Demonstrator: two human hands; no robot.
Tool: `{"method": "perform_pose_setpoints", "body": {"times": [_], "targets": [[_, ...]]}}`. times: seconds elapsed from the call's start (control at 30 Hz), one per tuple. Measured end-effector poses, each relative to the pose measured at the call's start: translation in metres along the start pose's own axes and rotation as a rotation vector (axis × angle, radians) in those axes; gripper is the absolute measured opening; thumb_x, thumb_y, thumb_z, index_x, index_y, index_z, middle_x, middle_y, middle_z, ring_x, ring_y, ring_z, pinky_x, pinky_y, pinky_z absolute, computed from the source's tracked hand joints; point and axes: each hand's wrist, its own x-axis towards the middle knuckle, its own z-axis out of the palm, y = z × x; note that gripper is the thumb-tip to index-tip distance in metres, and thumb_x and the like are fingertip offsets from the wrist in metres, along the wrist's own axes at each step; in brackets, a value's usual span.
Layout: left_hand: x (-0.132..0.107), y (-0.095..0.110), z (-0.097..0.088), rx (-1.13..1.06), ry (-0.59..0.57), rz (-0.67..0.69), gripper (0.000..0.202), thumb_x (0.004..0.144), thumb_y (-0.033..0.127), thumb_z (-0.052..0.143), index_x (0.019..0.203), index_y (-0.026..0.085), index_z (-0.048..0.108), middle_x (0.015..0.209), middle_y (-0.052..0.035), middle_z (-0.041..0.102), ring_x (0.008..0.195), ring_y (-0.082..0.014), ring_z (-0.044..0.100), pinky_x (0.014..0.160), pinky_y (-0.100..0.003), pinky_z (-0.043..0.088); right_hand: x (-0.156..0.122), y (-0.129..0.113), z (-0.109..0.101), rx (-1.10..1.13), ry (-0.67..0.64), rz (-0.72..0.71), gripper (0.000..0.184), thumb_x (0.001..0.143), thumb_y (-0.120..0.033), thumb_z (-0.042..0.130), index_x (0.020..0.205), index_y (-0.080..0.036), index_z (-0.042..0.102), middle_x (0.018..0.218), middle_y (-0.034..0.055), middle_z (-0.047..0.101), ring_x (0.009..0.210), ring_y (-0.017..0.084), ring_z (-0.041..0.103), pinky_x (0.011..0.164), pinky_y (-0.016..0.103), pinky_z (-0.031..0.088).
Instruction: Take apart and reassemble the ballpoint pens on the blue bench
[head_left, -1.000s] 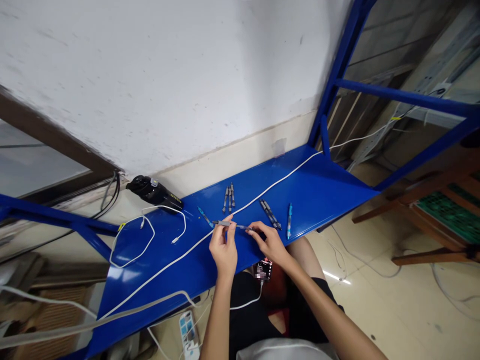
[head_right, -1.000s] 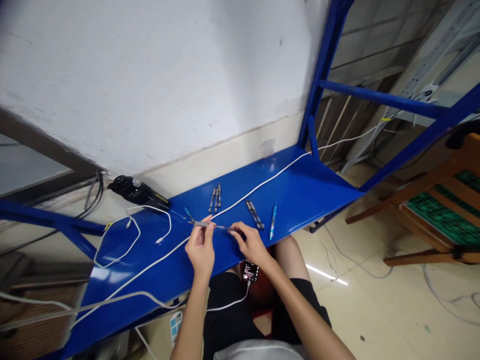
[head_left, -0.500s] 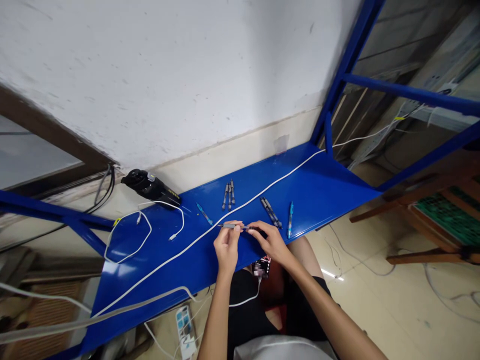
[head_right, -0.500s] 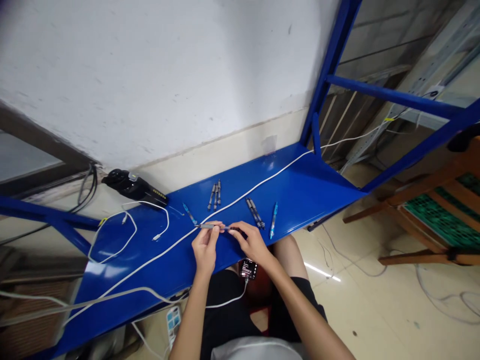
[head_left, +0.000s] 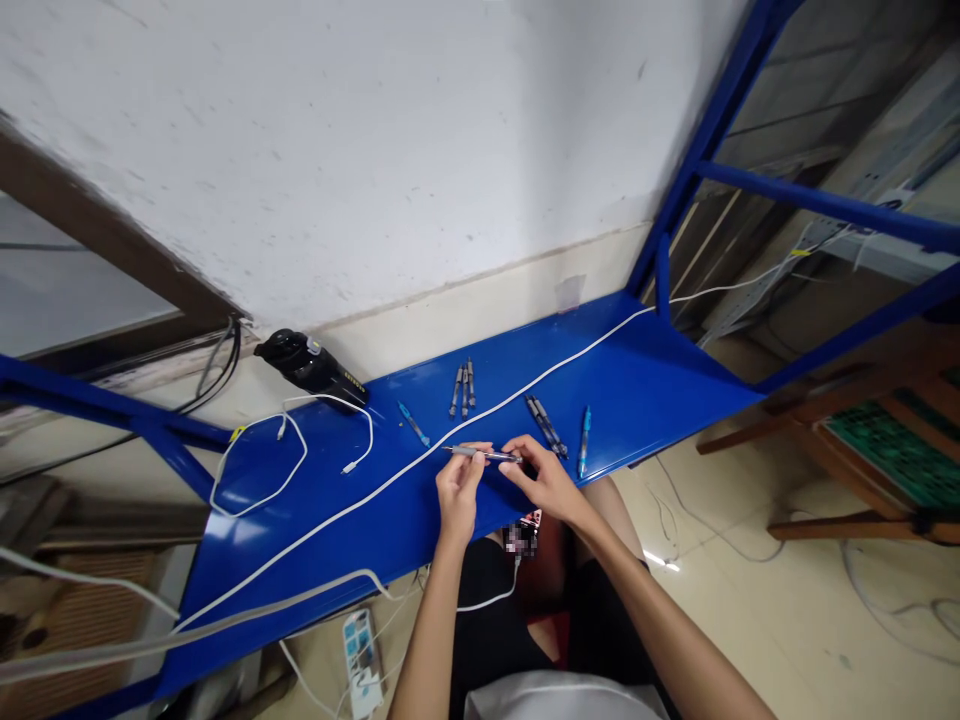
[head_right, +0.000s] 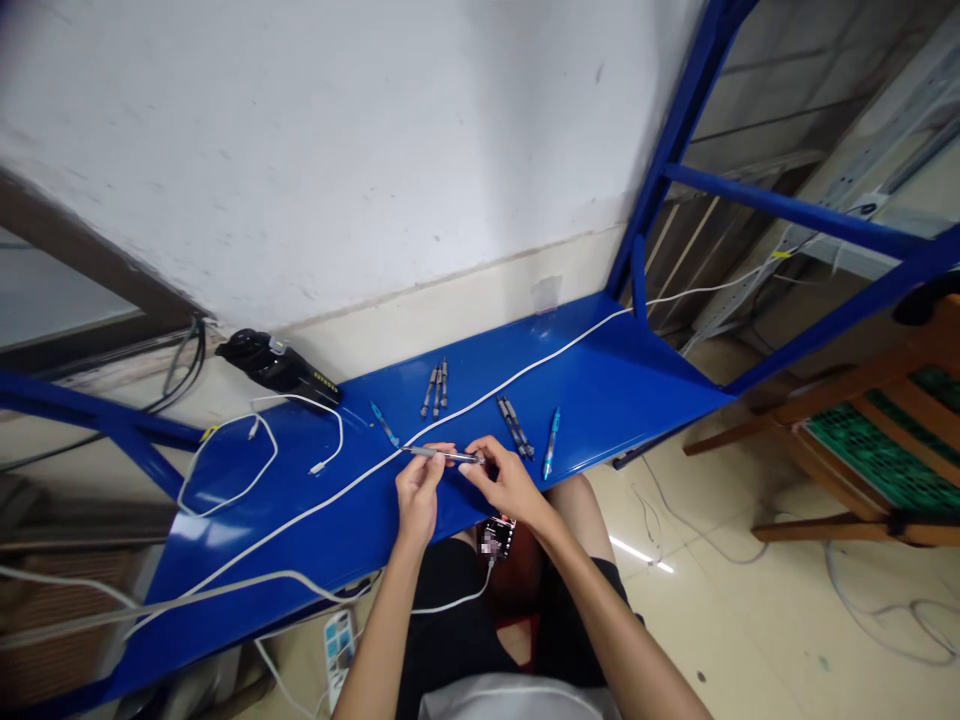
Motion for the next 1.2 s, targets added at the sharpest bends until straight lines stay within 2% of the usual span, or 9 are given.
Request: {"method": "perform_pose_setpoints", "body": {"times": [0.17,0.3,0.43,0.57,0.7,0.83,1.0,1.13,1.2], "targets": [[-0.001,0.005,0.0,0.004,-0.037,0.024,0.036,0.1,0.049,0.074,0.111,0.016,0.083,0.116,-0.0133,0.08,0.109,-0.0282,0.076,0.097,-0.037,0.057,0.0,0.001,0.001,-0.008,-0.051,-0.009,0.047,0.115,-0.055,0.047,0.088,-0.022,0.066,0.077,-0.0008,0.063,0.073,0.017,0.057,0.075,0.03,0.046],[-0.002,0.011,0.002,0.024,-0.087,0.028,0.037,0.099,0.051,0.075,0.109,0.016,0.083,0.116,-0.0133,0.08,0.109,-0.0283,0.076,0.099,-0.037,0.058,0.0,0.003,0.002,-0.016,-0.005,-0.013,0.037,0.11,-0.059,0.058,0.106,-0.023,0.068,0.087,-0.0004,0.067,0.077,0.018,0.059,0.075,0.029,0.046],[-0.002,0.014,0.002,0.029,-0.122,0.032,0.038,0.099,0.052,0.075,0.111,0.016,0.083,0.116,-0.014,0.081,0.107,-0.0284,0.077,0.098,-0.038,0.059,0.0,0.003,0.002,-0.045,-0.046,-0.048,0.046,0.114,-0.057,0.048,0.096,-0.022,0.071,0.089,0.0013,0.071,0.082,0.019,0.062,0.08,0.03,0.048],[-0.002,0.013,0.002,0.037,-0.122,0.036,0.039,0.098,0.052,0.075,0.111,0.016,0.083,0.115,-0.0147,0.081,0.109,-0.0303,0.077,0.099,-0.04,0.059,-0.001,0.003,0.002,-0.021,-0.018,-0.024,0.037,0.11,-0.058,0.059,0.11,-0.023,0.069,0.088,-0.0003,0.07,0.077,0.018,0.06,0.075,0.029,0.048],[-0.001,0.01,0.001,0.036,-0.12,0.033,0.038,0.098,0.052,0.076,0.109,0.016,0.084,0.117,-0.0149,0.081,0.11,-0.0297,0.077,0.1,-0.039,0.059,-0.001,0.003,0.002,-0.035,-0.057,-0.056,0.043,0.114,-0.056,0.049,0.097,-0.023,0.069,0.089,0.0013,0.07,0.082,0.019,0.062,0.081,0.031,0.048],[-0.001,0.009,0.0,0.034,-0.138,0.053,0.035,0.099,0.049,0.076,0.11,0.016,0.084,0.118,-0.0149,0.079,0.112,-0.0296,0.076,0.101,-0.04,0.059,-0.001,0.003,0.003,-0.019,-0.038,-0.036,0.037,0.11,-0.059,0.057,0.107,-0.023,0.066,0.087,-0.0005,0.067,0.079,0.018,0.059,0.076,0.029,0.046],[0.0,0.009,-0.001,0.05,-0.15,0.052,0.033,0.1,0.047,0.075,0.11,0.016,0.084,0.118,-0.0146,0.079,0.113,-0.0297,0.075,0.102,-0.04,0.058,-0.001,0.002,0.003,-0.032,-0.078,-0.063,0.044,0.115,-0.055,0.046,0.097,-0.022,0.069,0.09,0.0018,0.07,0.084,0.019,0.062,0.082,0.032,0.047],[0.0,0.008,-0.001,0.074,-0.146,0.064,0.033,0.1,0.046,0.075,0.111,0.017,0.085,0.118,-0.0142,0.078,0.116,-0.0298,0.073,0.103,-0.04,0.057,-0.001,0.001,0.003,0.004,-0.054,-0.039,0.035,0.112,-0.056,0.056,0.104,-0.023,0.066,0.088,-0.0004,0.067,0.081,0.018,0.06,0.078,0.03,0.046],[0.0,0.008,-0.001,0.078,-0.148,0.069,0.033,0.1,0.046,0.074,0.111,0.017,0.085,0.118,-0.014,0.077,0.117,-0.0297,0.072,0.103,-0.039,0.057,-0.001,0.001,0.003,-0.008,-0.073,-0.051,0.04,0.113,-0.055,0.052,0.098,-0.022,0.067,0.084,-0.0008,0.064,0.079,0.018,0.058,0.078,0.03,0.045]]}}
